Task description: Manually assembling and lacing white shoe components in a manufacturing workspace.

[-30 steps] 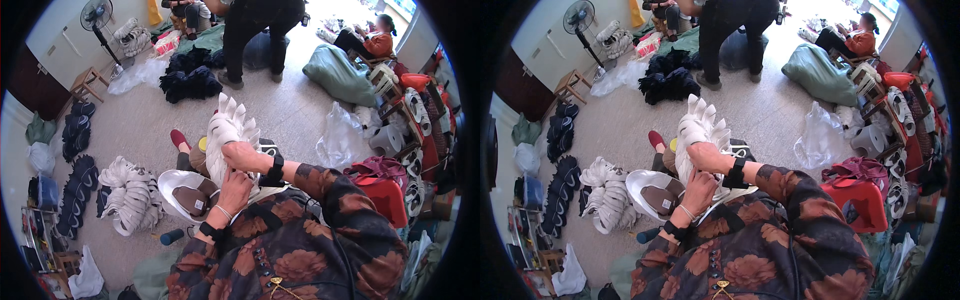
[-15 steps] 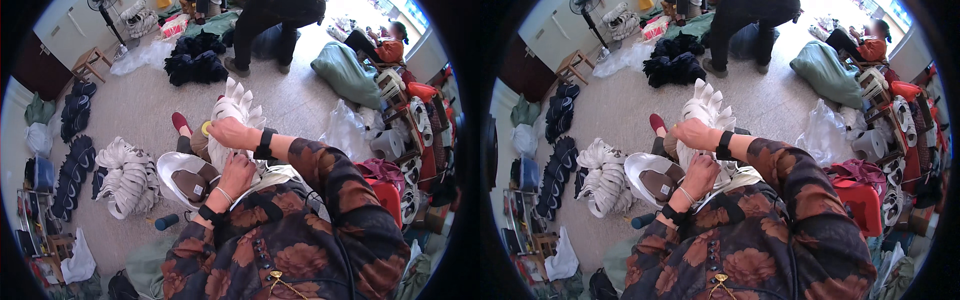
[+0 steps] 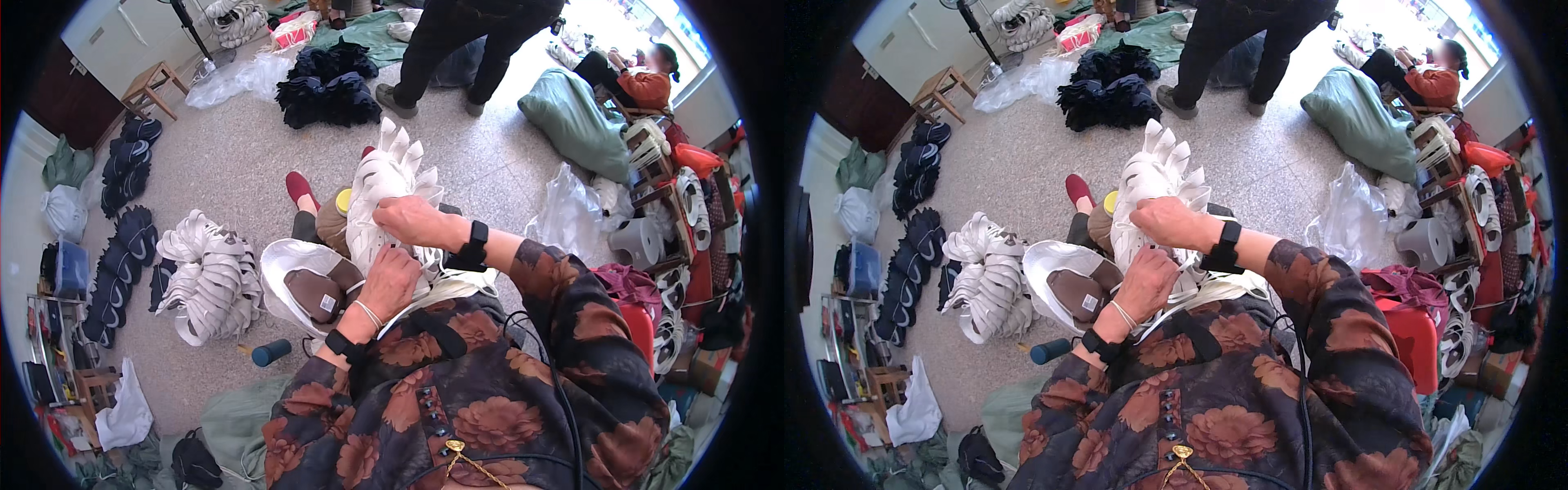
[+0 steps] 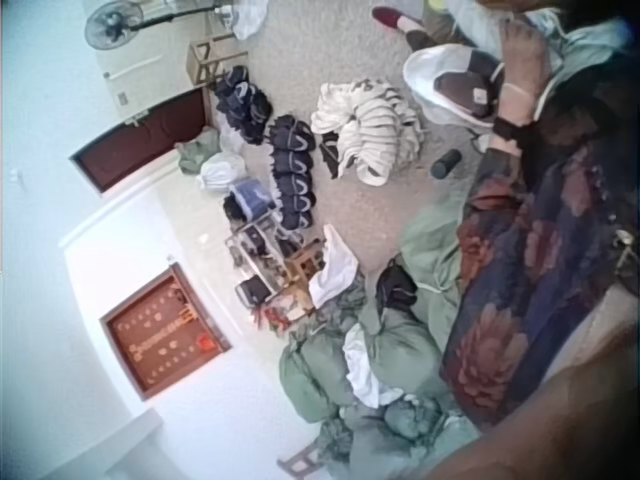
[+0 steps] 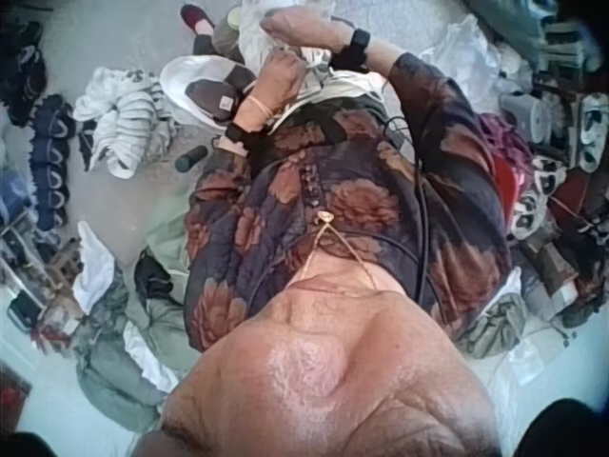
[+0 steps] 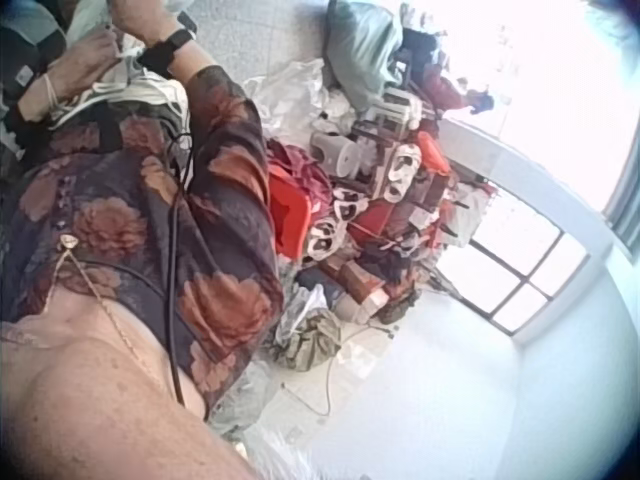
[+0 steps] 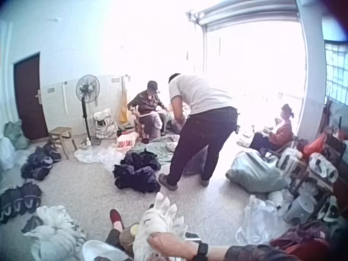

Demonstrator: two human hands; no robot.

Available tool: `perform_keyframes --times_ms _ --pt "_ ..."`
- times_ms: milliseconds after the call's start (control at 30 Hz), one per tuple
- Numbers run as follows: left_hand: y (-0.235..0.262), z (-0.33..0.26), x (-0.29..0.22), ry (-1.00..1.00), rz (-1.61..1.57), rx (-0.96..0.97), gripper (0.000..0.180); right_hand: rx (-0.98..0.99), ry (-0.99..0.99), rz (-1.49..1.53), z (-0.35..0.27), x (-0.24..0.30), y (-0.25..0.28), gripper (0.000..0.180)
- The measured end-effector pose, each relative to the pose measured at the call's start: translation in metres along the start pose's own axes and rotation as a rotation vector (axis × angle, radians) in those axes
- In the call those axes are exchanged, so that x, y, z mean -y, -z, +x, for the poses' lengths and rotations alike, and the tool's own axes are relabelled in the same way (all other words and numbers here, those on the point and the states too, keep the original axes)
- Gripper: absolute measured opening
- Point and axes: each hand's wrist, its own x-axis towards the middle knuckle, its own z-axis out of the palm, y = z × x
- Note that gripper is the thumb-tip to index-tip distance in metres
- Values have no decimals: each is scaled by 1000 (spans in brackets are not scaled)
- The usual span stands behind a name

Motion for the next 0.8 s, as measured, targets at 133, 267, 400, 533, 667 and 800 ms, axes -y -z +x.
perform_keyframes --times_ms 133,267,400,533,667,800 --pt "0 3 0 0 -54 -25 8 -1 43 -70 9 3 -3 16" --pt "-2 1 2 17 -66 7 8 96 71 -188 21 8 -5 12" --pt "-4 0 3 25 -66 -29 7 -143 63 40 48 17 12 15" --pt "-1 1 3 26 -33 30 6 -26 27 213 64 20 37 16" --pt "0 0 4 26 -60 -9 6 -168 -62 413 38 -8 43 17" --pt "3 4 5 4 -39 25 7 -21 -119 291 -13 -24 41 14"
